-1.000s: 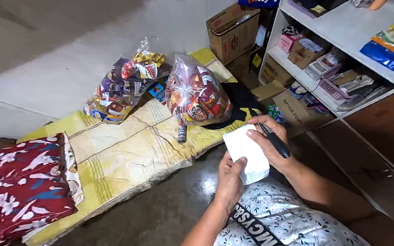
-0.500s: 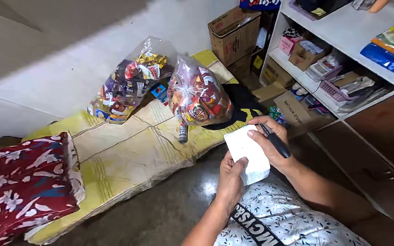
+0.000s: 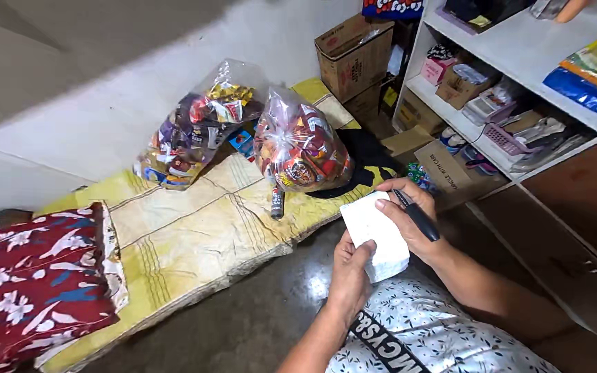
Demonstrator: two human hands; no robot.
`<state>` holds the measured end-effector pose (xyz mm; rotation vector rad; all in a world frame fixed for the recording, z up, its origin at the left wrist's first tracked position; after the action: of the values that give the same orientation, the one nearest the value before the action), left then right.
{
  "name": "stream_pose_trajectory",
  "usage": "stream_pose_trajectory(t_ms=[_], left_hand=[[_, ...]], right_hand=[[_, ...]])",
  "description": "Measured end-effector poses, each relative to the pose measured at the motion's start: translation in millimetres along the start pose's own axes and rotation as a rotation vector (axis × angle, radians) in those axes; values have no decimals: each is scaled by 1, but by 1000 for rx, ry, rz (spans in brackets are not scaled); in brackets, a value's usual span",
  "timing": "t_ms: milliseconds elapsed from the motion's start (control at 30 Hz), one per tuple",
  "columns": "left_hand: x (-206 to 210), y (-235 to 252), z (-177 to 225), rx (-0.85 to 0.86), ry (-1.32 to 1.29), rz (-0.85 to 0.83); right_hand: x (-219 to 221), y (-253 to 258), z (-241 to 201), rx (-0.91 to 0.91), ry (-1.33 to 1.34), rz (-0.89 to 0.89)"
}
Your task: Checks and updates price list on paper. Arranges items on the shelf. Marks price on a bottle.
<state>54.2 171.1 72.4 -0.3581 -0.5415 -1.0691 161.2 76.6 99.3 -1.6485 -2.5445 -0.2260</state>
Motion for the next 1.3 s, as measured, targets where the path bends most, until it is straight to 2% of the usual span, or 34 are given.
stream_pose_trajectory(t_ms=[700,1300], left_hand=[[-1,4,-2,-8,9,-26],[1,4,-8,-106,45,-43]], right_hand=[[-2,4,5,10,0,16],[-5,11,2,17,-31,43]])
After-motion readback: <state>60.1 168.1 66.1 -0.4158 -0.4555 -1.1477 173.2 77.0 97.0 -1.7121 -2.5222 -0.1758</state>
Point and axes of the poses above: each hand's wrist, its own y-axis towards the middle knuckle, its own x-axis out of the palm, z = x × y, the point moved 8 cm from there along y, towards the middle knuckle, and after that the axes turned 15 degrees about x, right-handed, at the moved point
